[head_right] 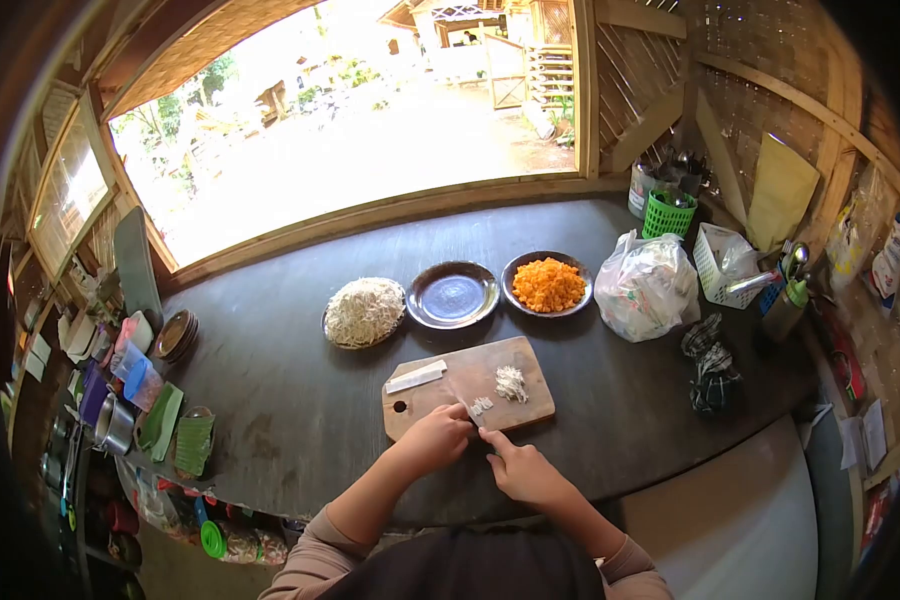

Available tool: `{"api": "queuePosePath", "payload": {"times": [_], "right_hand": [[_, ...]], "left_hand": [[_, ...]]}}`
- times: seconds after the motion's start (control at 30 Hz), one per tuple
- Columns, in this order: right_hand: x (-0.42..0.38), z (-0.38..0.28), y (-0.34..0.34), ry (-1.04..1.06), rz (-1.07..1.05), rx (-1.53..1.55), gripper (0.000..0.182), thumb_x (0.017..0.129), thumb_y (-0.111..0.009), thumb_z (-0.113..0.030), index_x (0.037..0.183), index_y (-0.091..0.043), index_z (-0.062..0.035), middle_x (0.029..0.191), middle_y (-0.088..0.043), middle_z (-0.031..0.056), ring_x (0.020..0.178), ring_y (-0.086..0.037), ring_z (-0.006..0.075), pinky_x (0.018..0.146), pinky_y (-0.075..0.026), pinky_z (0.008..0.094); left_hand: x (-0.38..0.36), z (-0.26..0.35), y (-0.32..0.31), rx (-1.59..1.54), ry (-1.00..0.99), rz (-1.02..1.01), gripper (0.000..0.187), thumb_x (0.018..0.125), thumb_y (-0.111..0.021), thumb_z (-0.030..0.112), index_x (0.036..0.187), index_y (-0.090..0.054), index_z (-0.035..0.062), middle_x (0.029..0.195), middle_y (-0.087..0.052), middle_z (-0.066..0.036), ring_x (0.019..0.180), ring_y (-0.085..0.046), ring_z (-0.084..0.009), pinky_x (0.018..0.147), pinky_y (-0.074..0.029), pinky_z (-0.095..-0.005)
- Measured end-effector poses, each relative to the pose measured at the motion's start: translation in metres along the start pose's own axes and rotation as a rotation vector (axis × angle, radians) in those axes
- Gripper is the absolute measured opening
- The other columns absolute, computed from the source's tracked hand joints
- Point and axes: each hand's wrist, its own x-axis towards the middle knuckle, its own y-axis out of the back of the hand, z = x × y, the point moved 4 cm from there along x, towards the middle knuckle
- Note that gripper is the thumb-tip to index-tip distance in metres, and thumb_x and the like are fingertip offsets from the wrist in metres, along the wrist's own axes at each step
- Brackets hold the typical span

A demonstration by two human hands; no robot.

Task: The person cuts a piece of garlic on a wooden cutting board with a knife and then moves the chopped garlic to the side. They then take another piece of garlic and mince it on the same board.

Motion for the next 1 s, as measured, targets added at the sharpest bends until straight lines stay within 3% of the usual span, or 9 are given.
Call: {"api": "queuePosePath", "payload": {"times": [0.07,0.23,0.3,0.4,0.5,0.7,0.83,0.93,1.0], "right_hand": [[-0.004,-0.001,0.006,-0.034,-0.03,0.004,0.042,0.096,-0.056,-0.021,0.137,-0.049,-0.013,0.1,-0.065,0.0303,0.094,-0.063,0.0491,0.083,-0.05,0.0507],[-0.014,0.004,0.013,-0.034,-0.069,-0.017,0.042,0.096,-0.053,-0.02,0.137,-0.048,-0.0129,0.101,-0.065,0.0307,0.093,-0.062,0.0502,0.083,-0.05,0.0536],[-0.016,0.003,0.015,-0.127,-0.127,-0.014,0.042,0.096,-0.052,-0.021,0.137,-0.048,-0.0135,0.099,-0.065,0.0313,0.094,-0.062,0.0499,0.083,-0.049,0.0534],[-0.012,0.008,0.009,-0.007,-0.059,-0.012,0.041,0.096,-0.053,-0.021,0.136,-0.048,-0.0141,0.095,-0.065,0.0325,0.09,-0.062,0.0501,0.08,-0.049,0.0538],[-0.008,0.001,0.005,-0.136,-0.085,-0.047,0.04,0.096,-0.053,-0.021,0.135,-0.048,-0.014,0.091,-0.064,0.0329,0.086,-0.063,0.0503,0.077,-0.05,0.0542],[-0.013,0.008,0.009,-0.024,-0.059,-0.038,0.04,0.096,-0.053,-0.021,0.136,-0.048,-0.0144,0.087,-0.064,0.0322,0.082,-0.063,0.0504,0.074,-0.049,0.0548],[-0.018,0.007,0.012,-0.097,-0.12,-0.048,0.04,0.097,-0.053,-0.021,0.136,-0.048,-0.0148,0.087,-0.064,0.032,0.083,-0.063,0.0502,0.074,-0.049,0.0548],[-0.011,0.01,0.006,-0.031,-0.076,-0.028,0.041,0.096,-0.053,-0.022,0.136,-0.048,-0.0152,0.087,-0.064,0.0321,0.083,-0.063,0.0503,0.074,-0.049,0.055],[-0.006,0.0,0.002,-0.127,-0.087,-0.088,0.041,0.096,-0.053,-0.022,0.136,-0.047,-0.0155,0.088,-0.064,0.0322,0.083,-0.063,0.0505,0.074,-0.05,0.0552]], "left_hand": [[-0.001,-0.008,-0.007,0.074,0.074,-0.069,0.021,0.077,-0.06,0.006,0.095,-0.072,0.0051,0.101,-0.065,-0.012,0.104,-0.059,-0.0294,0.093,-0.048,-0.0401],[-0.001,-0.008,-0.01,0.164,0.04,-0.077,0.024,0.079,-0.059,0.01,0.099,-0.072,0.0068,0.103,-0.065,-0.01,0.104,-0.059,-0.026,0.095,-0.047,-0.0372],[0.0,-0.003,-0.005,0.197,0.08,-0.138,0.026,0.079,-0.058,0.009,0.101,-0.072,0.0074,0.104,-0.065,-0.009,0.104,-0.059,-0.0263,0.096,-0.047,-0.0371],[-0.001,-0.004,-0.008,0.167,0.066,-0.102,0.025,0.08,-0.058,0.009,0.1,-0.072,0.0079,0.105,-0.065,-0.01,0.105,-0.058,-0.0272,0.097,-0.047,-0.0376],[-0.002,0.006,-0.002,0.203,0.081,-0.101,0.025,0.08,-0.058,0.007,0.1,-0.073,0.0081,0.103,-0.065,-0.01,0.105,-0.058,-0.0271,0.097,-0.047,-0.0374],[-0.003,-0.01,-0.017,0.125,0.05,-0.069,0.033,0.077,-0.056,0.002,0.105,-0.073,0.0079,0.107,-0.066,-0.008,0.108,-0.058,-0.0256,0.097,-0.047,-0.0375],[-0.003,-0.01,-0.021,0.217,0.023,-0.115,0.034,0.076,-0.056,0.001,0.105,-0.073,0.0083,0.11,-0.066,-0.007,0.108,-0.058,-0.0254,0.096,-0.047,-0.0379],[-0.002,-0.004,-0.011,0.215,0.019,-0.107,0.034,0.076,-0.056,0.001,0.105,-0.073,0.0077,0.108,-0.066,-0.008,0.108,-0.058,-0.0262,0.096,-0.047,-0.0384],[-0.001,0.006,-0.003,0.206,0.08,-0.129,0.034,0.077,-0.056,0.001,0.106,-0.073,0.0078,0.106,-0.065,-0.009,0.108,-0.058,-0.0278,0.095,-0.048,-0.039]]}}
